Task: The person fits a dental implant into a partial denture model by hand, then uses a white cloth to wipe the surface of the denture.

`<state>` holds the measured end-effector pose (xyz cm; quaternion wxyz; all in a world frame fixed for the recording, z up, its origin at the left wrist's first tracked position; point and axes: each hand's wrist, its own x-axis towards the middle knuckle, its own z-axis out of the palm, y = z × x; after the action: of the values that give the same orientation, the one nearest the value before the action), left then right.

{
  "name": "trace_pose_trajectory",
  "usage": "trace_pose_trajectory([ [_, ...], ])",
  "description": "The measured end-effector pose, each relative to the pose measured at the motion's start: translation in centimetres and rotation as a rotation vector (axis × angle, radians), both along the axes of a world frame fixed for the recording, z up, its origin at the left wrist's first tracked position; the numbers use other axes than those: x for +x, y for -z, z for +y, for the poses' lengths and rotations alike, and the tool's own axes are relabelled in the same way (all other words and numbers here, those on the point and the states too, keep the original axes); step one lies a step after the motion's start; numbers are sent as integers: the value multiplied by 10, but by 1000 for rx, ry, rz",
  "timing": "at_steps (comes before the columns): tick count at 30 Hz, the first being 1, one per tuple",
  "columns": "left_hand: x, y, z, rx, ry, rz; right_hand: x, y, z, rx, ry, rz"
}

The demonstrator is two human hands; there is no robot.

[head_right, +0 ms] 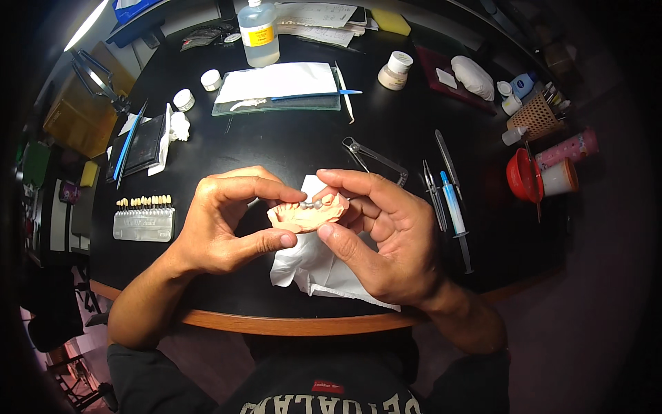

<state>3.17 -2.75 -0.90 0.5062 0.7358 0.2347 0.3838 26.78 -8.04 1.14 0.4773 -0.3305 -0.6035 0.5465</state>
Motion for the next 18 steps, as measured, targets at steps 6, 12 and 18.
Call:
trace_pose_trajectory([
  [6,0,0,0,-3,-6,14,0,0,-1,-63,-11,22],
  [12,2,0,-1,-23,-8,-16,2,-3,-1,-83,-25,-6],
  [18,2,3,-1,-9,-16,-32,2,-4,-1,-98,-17,-22],
])
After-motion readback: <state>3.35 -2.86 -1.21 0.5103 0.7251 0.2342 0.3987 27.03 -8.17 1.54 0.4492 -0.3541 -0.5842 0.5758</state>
